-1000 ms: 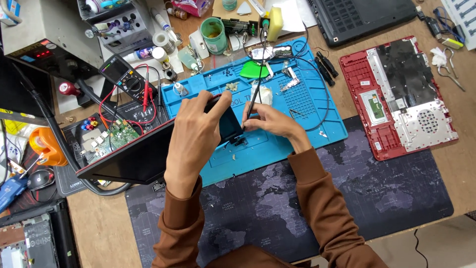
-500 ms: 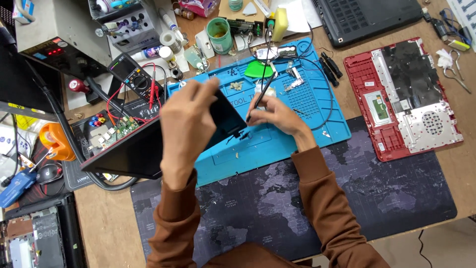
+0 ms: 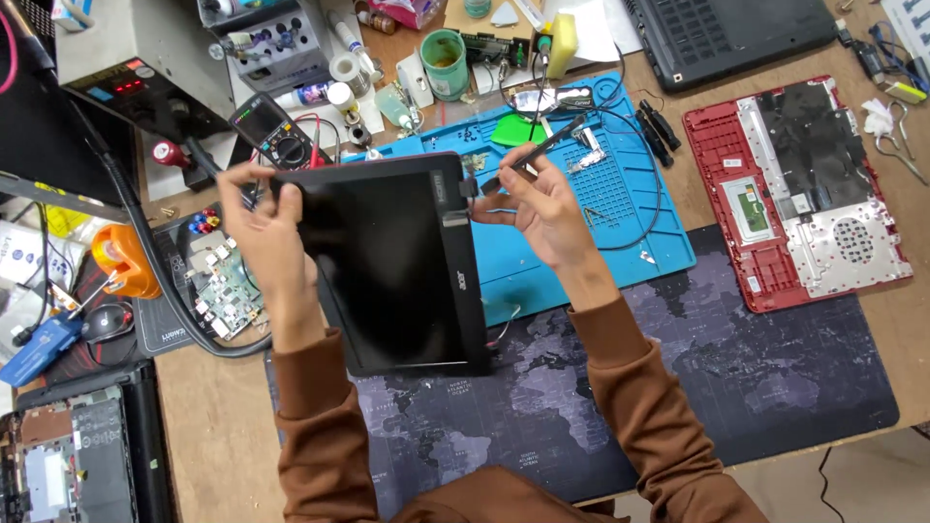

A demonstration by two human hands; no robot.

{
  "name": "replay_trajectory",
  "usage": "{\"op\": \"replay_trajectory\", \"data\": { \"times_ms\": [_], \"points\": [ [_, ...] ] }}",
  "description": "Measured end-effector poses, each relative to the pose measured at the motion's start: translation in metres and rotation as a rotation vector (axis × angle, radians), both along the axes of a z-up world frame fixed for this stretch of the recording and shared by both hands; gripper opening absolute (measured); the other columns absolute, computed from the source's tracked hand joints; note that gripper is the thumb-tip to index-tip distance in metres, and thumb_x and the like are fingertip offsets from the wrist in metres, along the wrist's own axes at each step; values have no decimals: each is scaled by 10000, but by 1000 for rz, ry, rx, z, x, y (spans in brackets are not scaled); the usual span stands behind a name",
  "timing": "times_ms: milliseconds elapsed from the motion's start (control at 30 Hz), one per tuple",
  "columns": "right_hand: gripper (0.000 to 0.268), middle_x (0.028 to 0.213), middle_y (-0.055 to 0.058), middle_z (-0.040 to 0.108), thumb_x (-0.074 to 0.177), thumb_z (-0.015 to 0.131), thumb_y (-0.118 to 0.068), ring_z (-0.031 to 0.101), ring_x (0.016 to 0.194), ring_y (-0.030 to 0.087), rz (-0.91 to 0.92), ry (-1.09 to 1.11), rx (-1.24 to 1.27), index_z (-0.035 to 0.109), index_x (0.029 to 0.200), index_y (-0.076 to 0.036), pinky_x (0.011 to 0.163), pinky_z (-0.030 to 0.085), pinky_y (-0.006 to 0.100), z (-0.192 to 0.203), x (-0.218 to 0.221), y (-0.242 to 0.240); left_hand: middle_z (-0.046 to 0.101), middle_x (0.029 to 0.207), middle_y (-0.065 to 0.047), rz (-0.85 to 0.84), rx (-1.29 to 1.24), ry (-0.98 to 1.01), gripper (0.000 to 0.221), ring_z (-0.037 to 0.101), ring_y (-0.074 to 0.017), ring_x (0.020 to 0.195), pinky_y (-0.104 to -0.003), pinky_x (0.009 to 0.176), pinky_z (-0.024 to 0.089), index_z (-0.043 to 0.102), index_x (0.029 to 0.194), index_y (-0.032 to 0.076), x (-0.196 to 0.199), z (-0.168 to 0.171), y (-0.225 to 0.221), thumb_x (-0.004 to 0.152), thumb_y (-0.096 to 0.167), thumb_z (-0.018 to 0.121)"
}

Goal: Testing a motherboard with a multimeter and disassembling a laptop screen assembly.

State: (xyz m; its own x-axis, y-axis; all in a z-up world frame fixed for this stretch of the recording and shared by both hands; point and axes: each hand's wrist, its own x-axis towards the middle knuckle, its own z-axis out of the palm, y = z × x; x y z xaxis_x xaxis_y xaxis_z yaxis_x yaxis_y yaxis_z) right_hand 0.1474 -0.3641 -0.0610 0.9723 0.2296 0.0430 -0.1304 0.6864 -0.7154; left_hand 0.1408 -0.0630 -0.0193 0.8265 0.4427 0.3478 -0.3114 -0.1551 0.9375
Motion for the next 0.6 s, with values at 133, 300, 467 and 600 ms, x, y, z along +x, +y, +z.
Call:
{"op": "replay_trajectory", "data": {
  "times_ms": [133, 300, 467, 600],
  "points": [
    [202, 911, 158, 710, 1002, 692, -162, 790, 902, 352, -15, 21, -58, 555, 1131, -88, 784, 692, 512, 0, -1, 6, 633, 842, -36, 51, -226, 149, 333, 657, -97, 681, -204, 628, 619, 580, 1178, 162, -7, -37, 7, 959, -81, 645],
    [235, 914, 181, 711, 988, 719, -170, 784, 915, 351, -39, 66, -33, 551, 1122, -75, 802, 686, 551, -6, -4, 19, 592, 770, 9, 57, -280, 220, 255, 610, -51, 647, -177, 568, 568, 589, 1164, 130, -11, -30, -5, 962, 8, 683],
    [246, 924, 174, 706, 983, 726, -180, 781, 926, 348, -75, 110, -8, 546, 1125, -91, 794, 683, 544, -9, -8, 26, 592, 827, -6, 112, -66, 274, 234, 574, -54, 684, -181, 585, 526, 591, 1179, 150, -5, -66, 1, 970, 79, 670],
    [245, 946, 160, 690, 998, 712, -204, 781, 920, 349, -124, 101, -68, 533, 1135, -107, 761, 693, 521, -3, -12, 29, 674, 1048, -206, 57, 366, 245, 297, 685, -339, 982, -459, 880, 545, 596, 1311, 170, -13, -39, -20, 1019, 140, 641]
  ]
}}
